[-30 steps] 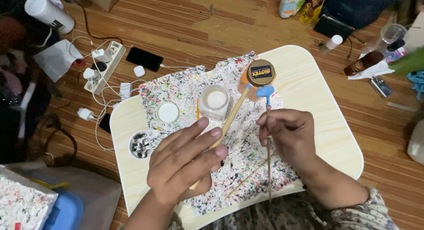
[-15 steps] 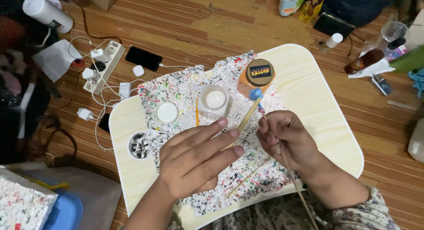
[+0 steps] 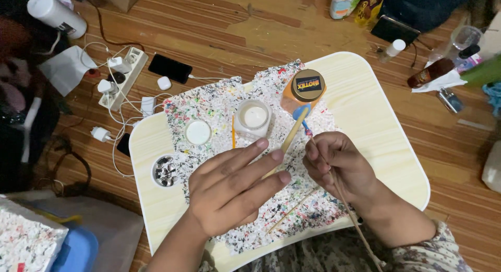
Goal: Apply a coating to a small blue object attached to a stick using an applicator tool.
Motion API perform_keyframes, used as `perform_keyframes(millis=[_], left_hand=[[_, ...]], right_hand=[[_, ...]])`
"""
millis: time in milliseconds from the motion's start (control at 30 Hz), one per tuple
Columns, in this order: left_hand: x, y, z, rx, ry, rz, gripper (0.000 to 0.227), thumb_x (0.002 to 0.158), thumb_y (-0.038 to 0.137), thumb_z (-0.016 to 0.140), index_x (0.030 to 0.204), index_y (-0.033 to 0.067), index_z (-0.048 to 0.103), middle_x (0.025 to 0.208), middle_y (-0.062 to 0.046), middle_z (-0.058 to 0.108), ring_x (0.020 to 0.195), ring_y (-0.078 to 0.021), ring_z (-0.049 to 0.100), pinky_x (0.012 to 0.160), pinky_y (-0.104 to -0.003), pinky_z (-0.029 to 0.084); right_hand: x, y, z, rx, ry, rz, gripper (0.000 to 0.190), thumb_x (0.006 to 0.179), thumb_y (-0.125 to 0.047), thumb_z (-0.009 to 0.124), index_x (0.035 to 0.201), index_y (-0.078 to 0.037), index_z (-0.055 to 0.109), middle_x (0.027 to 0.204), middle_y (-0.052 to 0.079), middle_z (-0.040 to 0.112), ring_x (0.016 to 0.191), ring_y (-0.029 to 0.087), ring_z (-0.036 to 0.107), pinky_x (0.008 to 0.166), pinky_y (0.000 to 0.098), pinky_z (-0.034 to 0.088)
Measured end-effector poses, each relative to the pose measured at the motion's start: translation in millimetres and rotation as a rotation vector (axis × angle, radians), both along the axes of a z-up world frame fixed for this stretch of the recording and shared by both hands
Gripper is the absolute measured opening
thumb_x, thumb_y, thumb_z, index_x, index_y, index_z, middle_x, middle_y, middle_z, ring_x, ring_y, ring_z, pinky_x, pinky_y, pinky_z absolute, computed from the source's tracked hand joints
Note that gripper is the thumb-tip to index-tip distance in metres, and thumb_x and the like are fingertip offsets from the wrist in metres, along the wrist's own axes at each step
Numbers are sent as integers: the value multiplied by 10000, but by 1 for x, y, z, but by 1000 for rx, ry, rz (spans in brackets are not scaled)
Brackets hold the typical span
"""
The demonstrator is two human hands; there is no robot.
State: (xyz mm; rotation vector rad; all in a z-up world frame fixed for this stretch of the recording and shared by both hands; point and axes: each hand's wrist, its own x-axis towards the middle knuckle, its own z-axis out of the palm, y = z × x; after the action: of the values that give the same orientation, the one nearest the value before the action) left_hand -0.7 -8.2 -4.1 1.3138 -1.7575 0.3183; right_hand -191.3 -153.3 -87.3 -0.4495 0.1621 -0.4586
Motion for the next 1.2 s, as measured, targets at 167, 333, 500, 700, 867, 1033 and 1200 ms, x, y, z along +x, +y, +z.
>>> perform_keyframes(millis=[167, 333, 500, 700, 867, 1033, 1200], left_hand=[[3, 5, -3, -8, 16, -8, 139, 873, 71, 743, 997, 121, 783, 1140, -62, 750, 1100, -290, 759, 933, -403, 655], [1, 4, -3, 27, 19, 1, 185, 849, 35, 751, 1009, 124, 784, 1166, -44, 741, 1120, -286, 755, 948, -400, 642], [2, 5, -1, 29, 27, -17, 165, 867, 75, 714, 1017, 97, 779, 1159, -78, 745, 1118, -309, 756, 954, -415, 643], [1, 6, -1, 62, 20, -25, 172, 858, 64, 737, 1012, 122, 787, 1165, -46, 749, 1146, -277, 738, 950, -396, 630], [0, 4, 1, 35, 30, -26, 149, 849, 60, 749, 981, 114, 792, 1131, -44, 758, 1118, -272, 745, 940, -385, 625], [2, 13, -18, -46, -1, 89, 180, 881, 39, 749, 1036, 130, 739, 1135, -64, 753, 1081, -299, 774, 901, -406, 684], [6, 17, -9, -177, 176, 243, 229, 833, -59, 767, 1012, 42, 667, 1118, -143, 733, 1120, -362, 749, 999, -450, 654]], right_hand=[[-2, 0, -3, 15, 4, 3, 111, 958, 13, 589, 897, 96, 628, 652, 112, 605, 512, 126, 516, 421, 190, 399], [-2, 0, -5, 42, -15, 2, 77, 929, 57, 584, 886, 103, 629, 710, 135, 620, 526, 131, 519, 430, 192, 404], [-1, 0, -4, 63, -58, 11, 89, 934, 74, 572, 888, 114, 637, 754, 152, 641, 539, 135, 535, 452, 194, 423], [-2, -1, -3, 64, -40, 42, 110, 956, 2, 619, 891, 90, 627, 648, 105, 593, 497, 111, 516, 426, 176, 414], [-1, -1, -5, 81, -65, 32, 95, 932, 63, 581, 855, 96, 626, 712, 137, 623, 515, 125, 539, 440, 178, 435], [1, -2, -4, 59, -95, 50, 145, 978, -15, 619, 891, 100, 631, 694, 120, 626, 524, 124, 552, 452, 180, 437], [13, -12, -12, -203, 138, -121, 123, 968, -51, 588, 945, 42, 664, 719, 79, 627, 583, 134, 530, 513, 230, 416]])
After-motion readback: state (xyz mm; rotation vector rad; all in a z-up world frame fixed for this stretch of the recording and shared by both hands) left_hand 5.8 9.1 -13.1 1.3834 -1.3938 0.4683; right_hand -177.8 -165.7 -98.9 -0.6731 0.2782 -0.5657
